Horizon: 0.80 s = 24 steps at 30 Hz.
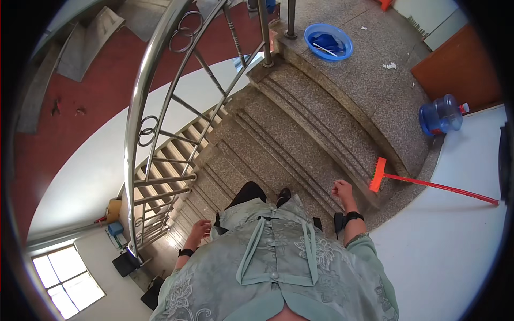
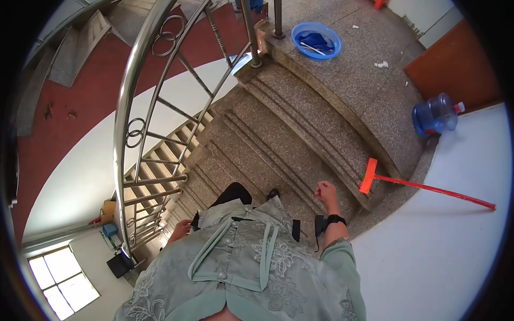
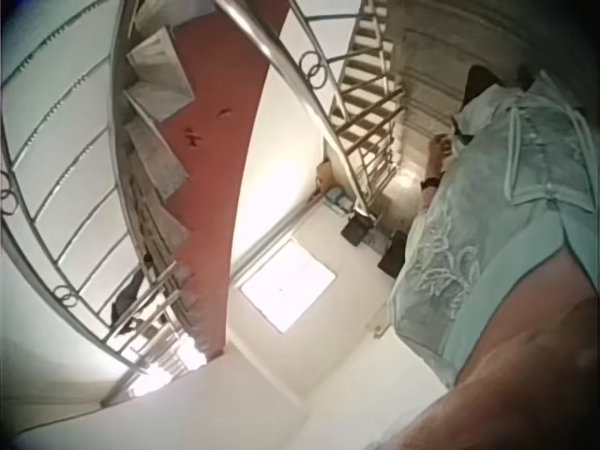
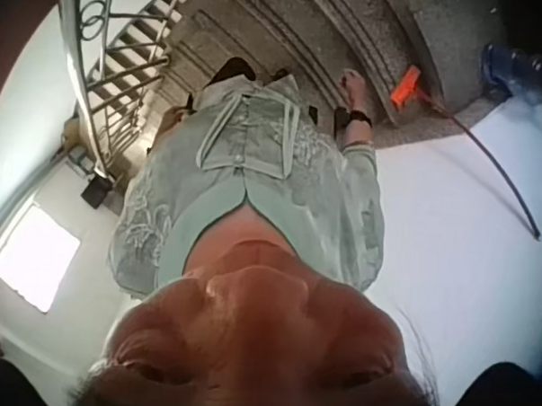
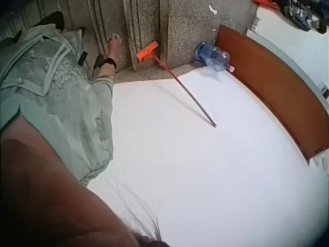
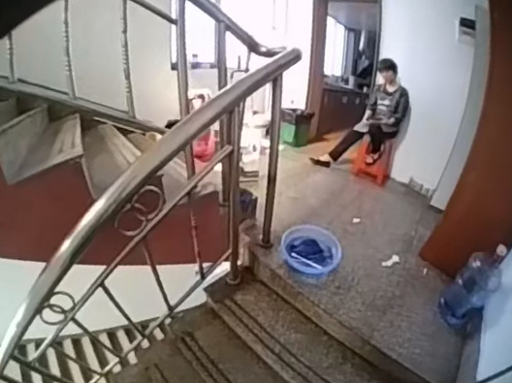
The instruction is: The person rinses a blue cloth in a basin of water, wrings it out, and wipes down the metal handrail of a staircase. They move along the railing, wiping the top and sides with the cloth.
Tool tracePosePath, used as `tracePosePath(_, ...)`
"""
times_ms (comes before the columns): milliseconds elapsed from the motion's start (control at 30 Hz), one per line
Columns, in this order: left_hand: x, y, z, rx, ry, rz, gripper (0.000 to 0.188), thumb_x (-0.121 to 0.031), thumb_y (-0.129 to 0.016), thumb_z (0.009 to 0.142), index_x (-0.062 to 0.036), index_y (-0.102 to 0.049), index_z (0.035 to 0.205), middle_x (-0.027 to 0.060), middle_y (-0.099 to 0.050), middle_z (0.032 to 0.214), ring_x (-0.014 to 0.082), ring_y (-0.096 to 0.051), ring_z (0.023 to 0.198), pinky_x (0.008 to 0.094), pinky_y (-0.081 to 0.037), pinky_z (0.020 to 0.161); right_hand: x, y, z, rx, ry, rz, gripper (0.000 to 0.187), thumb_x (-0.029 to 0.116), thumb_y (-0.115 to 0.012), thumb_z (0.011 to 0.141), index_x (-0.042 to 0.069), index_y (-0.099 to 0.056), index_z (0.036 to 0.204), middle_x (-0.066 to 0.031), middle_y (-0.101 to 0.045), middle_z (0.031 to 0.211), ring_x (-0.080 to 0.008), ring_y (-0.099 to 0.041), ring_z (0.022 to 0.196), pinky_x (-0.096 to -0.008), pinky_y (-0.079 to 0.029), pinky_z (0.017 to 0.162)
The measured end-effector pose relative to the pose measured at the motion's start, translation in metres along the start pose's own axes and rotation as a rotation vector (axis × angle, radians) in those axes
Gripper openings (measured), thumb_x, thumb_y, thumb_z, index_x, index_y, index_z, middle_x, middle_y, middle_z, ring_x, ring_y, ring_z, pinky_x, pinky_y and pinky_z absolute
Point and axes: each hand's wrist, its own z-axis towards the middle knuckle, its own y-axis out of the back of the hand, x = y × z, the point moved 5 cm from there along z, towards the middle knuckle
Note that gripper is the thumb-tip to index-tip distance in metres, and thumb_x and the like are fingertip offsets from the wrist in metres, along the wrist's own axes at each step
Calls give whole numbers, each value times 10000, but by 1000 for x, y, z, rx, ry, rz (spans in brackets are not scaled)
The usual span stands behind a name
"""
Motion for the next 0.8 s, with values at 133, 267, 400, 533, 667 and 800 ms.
tracePosePath(133,-41,-4,-6,-71,18,-25,280,-181,-595,942,-66,-607,1197,62,-677,964,177,-657,823,305,-529,711,48,-24,10,-29,9,35,182,154,-589,924,21,-686,1001,-94,-678,726,-179,-673,595,-320,-543,522)
tracePosePath(267,-87,12,41,69,-36,-167,289,-186,-575,947,-61,-592,1207,73,-677,980,178,-665,807,315,-534,692,69,-69,14,77,-124,-316,180,156,-594,916,12,-689,968,-87,-681,739,-179,-674,599,-323,-557,533)
tracePosePath(400,-161,42,102,58,-101,-178,343,-198,-577,946,-47,-555,1253,89,-679,991,180,-677,806,317,-538,681,85,-82,1,201,-103,-492,174,151,-614,899,6,-697,947,-89,-681,732,-183,-670,595,-325,-557,537)
tracePosePath(533,-279,47,149,19,-397,-66,352,-175,-625,924,-1,-571,1225,97,-684,908,156,-680,775,249,-520,611,101,-48,25,103,-86,-425,167,150,-627,886,6,-706,913,-87,-686,740,-170,-662,595,-329,-547,529)
tracePosePath(667,-397,39,102,-317,-929,142,286,-102,-604,902,-29,-610,1179,70,-700,954,150,-660,794,311,-538,712,133,-30,60,-47,-40,-476,147,101,-586,858,-8,-683,871,-130,-657,648,-210,-652,519,-357,-534,471)
tracePosePath(800,-515,37,16,-659,-1298,168,302,43,-605,849,-38,-609,1140,130,-635,1072,248,-639,954,328,-514,794,166,-10,104,96,-203,-266,122,121,-634,858,7,-674,872,-121,-644,691,-229,-654,539,-388,-550,476)
